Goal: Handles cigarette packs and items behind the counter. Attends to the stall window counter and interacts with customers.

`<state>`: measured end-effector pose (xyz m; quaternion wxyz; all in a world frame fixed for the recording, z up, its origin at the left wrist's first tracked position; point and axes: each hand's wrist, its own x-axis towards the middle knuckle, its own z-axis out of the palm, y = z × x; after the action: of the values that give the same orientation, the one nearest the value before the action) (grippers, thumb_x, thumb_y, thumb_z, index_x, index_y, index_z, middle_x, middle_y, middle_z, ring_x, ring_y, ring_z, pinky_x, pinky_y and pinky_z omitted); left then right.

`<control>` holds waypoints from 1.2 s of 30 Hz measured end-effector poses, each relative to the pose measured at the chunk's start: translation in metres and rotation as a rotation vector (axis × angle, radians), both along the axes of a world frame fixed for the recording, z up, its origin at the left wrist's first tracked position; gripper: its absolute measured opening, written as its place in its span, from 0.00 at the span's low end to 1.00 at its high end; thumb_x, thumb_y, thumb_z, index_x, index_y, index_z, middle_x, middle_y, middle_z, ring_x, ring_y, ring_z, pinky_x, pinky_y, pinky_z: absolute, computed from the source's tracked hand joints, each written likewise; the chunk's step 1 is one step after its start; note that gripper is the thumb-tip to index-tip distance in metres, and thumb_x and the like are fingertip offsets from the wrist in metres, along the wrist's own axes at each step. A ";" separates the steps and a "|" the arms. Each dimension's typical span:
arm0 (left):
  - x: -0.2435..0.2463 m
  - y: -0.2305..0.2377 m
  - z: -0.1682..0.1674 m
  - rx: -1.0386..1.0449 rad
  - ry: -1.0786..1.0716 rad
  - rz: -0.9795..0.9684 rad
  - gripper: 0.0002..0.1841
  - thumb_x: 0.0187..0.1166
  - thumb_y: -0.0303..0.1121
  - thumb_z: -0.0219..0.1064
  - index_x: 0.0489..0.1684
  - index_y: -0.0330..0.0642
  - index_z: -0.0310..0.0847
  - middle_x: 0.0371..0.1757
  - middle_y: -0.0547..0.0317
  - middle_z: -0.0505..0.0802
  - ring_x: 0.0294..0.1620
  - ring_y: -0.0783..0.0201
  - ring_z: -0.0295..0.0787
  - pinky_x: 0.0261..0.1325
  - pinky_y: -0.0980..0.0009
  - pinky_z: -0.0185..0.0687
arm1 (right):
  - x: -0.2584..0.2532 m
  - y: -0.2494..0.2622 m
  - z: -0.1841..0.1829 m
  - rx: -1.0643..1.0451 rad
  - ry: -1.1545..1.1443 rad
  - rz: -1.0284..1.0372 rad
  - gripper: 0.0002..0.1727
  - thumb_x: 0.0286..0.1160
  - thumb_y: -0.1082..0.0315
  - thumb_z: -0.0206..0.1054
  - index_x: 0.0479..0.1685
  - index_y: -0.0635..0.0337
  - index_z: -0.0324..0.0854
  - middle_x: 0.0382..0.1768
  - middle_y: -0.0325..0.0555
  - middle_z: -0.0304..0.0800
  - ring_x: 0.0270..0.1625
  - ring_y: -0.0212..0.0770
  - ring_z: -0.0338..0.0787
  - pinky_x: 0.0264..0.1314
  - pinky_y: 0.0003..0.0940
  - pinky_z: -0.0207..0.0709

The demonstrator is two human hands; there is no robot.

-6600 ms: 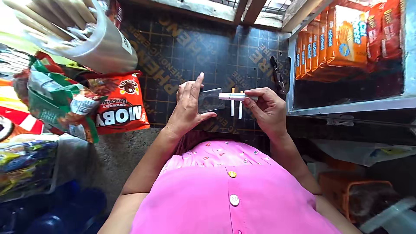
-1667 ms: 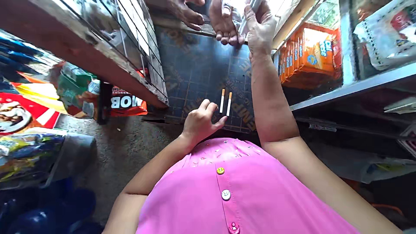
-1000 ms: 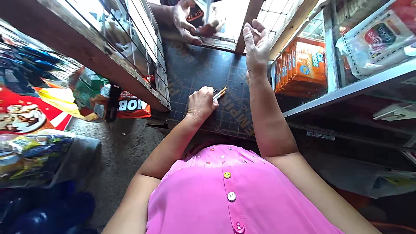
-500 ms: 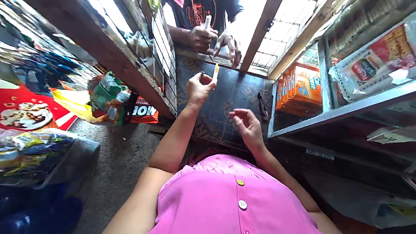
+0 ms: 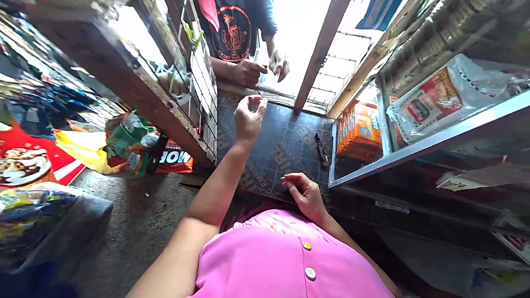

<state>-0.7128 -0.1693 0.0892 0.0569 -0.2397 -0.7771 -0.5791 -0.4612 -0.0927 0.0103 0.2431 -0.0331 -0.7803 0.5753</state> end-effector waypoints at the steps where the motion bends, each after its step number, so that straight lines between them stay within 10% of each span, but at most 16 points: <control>1: 0.019 -0.014 0.004 -0.009 0.112 -0.024 0.19 0.86 0.41 0.61 0.59 0.32 0.87 0.54 0.44 0.92 0.57 0.57 0.89 0.63 0.59 0.83 | 0.001 0.002 0.002 0.056 0.004 -0.024 0.12 0.81 0.75 0.63 0.56 0.71 0.86 0.52 0.50 0.96 0.50 0.32 0.95 0.58 0.27 0.89; 4: 0.088 -0.064 0.000 0.015 0.216 -0.281 0.28 0.93 0.46 0.39 0.54 0.36 0.85 0.50 0.54 0.86 0.38 0.71 0.77 0.40 0.74 0.75 | 0.001 0.006 0.014 0.089 0.043 -0.046 0.13 0.83 0.69 0.63 0.55 0.69 0.86 0.53 0.49 0.96 0.49 0.31 0.95 0.57 0.27 0.89; 6: 0.114 -0.086 -0.016 -0.024 0.127 -0.463 0.27 0.92 0.47 0.42 0.72 0.40 0.82 0.43 0.59 0.83 0.31 0.74 0.74 0.33 0.76 0.74 | -0.003 -0.001 0.022 -0.015 0.089 -0.005 0.19 0.85 0.60 0.64 0.61 0.68 0.84 0.55 0.47 0.93 0.44 0.26 0.91 0.52 0.26 0.86; 9: 0.121 -0.098 -0.034 -0.063 0.118 -0.613 0.34 0.89 0.36 0.48 0.95 0.40 0.40 0.39 0.60 0.83 0.26 0.78 0.74 0.32 0.80 0.76 | -0.018 -0.018 0.038 -0.212 0.136 0.133 0.19 0.82 0.62 0.70 0.63 0.67 0.85 0.52 0.43 0.90 0.44 0.24 0.88 0.49 0.23 0.87; 12: 0.124 -0.105 -0.043 0.096 0.039 -0.595 0.42 0.90 0.42 0.53 0.95 0.45 0.24 0.41 0.67 0.83 0.28 0.83 0.77 0.33 0.84 0.78 | -0.033 -0.033 0.048 -0.357 0.184 0.296 0.12 0.76 0.74 0.73 0.55 0.69 0.89 0.49 0.41 0.90 0.47 0.26 0.91 0.53 0.25 0.89; 15: 0.126 -0.119 -0.050 0.163 0.118 -0.441 0.40 0.89 0.48 0.58 0.94 0.44 0.38 0.53 0.71 0.86 0.40 0.86 0.82 0.43 0.85 0.83 | -0.044 -0.037 0.046 -0.315 0.209 0.386 0.10 0.73 0.77 0.74 0.51 0.71 0.89 0.48 0.43 0.91 0.49 0.26 0.91 0.56 0.24 0.88; 17: 0.121 -0.136 -0.057 0.200 0.350 -0.156 0.28 0.84 0.44 0.62 0.83 0.59 0.62 0.66 0.80 0.83 0.65 0.83 0.79 0.70 0.76 0.76 | -0.049 -0.037 0.050 -0.293 0.205 0.351 0.10 0.75 0.76 0.73 0.52 0.70 0.89 0.47 0.43 0.93 0.48 0.27 0.92 0.57 0.25 0.89; 20: 0.096 -0.166 -0.058 0.356 0.577 0.118 0.24 0.83 0.41 0.60 0.78 0.65 0.63 0.79 0.80 0.73 0.85 0.74 0.63 0.85 0.65 0.60 | -0.053 -0.027 0.058 -0.277 0.205 0.198 0.16 0.75 0.73 0.73 0.61 0.63 0.86 0.45 0.40 0.96 0.46 0.29 0.94 0.54 0.29 0.90; 23: 0.070 -0.172 -0.050 0.480 0.346 0.105 0.25 0.92 0.53 0.49 0.80 0.51 0.66 0.79 0.70 0.77 0.81 0.72 0.68 0.80 0.67 0.66 | -0.055 -0.011 0.061 -0.301 0.207 0.062 0.18 0.72 0.73 0.74 0.59 0.51 0.83 0.44 0.34 0.96 0.44 0.29 0.95 0.48 0.28 0.91; 25: 0.064 -0.154 -0.038 0.514 0.140 0.123 0.38 0.92 0.58 0.44 0.84 0.29 0.50 0.76 0.58 0.75 0.79 0.71 0.70 0.81 0.68 0.68 | -0.053 -0.003 0.063 -0.321 0.206 -0.020 0.16 0.70 0.73 0.75 0.54 0.45 0.83 0.44 0.32 0.96 0.44 0.29 0.95 0.46 0.27 0.92; 32: 0.069 -0.097 -0.033 0.495 -0.117 -0.213 0.21 0.89 0.33 0.57 0.79 0.50 0.64 0.63 0.82 0.87 0.66 0.81 0.82 0.74 0.72 0.78 | -0.038 0.022 0.067 -0.294 0.251 -0.306 0.15 0.69 0.70 0.78 0.48 0.38 0.85 0.44 0.29 0.97 0.39 0.27 0.95 0.40 0.23 0.91; 36: 0.036 -0.023 -0.005 0.416 -0.384 -0.499 0.27 0.78 0.23 0.60 0.79 0.34 0.63 0.66 0.62 0.85 0.64 0.73 0.84 0.69 0.68 0.82 | -0.034 0.035 0.072 -0.251 0.299 -0.481 0.16 0.67 0.75 0.77 0.47 0.42 0.84 0.44 0.31 0.97 0.37 0.29 0.96 0.37 0.23 0.91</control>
<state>-0.6767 -0.1923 0.0845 -0.1852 -0.2920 -0.5570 -0.7551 -0.4949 -0.0577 0.0823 0.4784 -0.1615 -0.6284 0.5917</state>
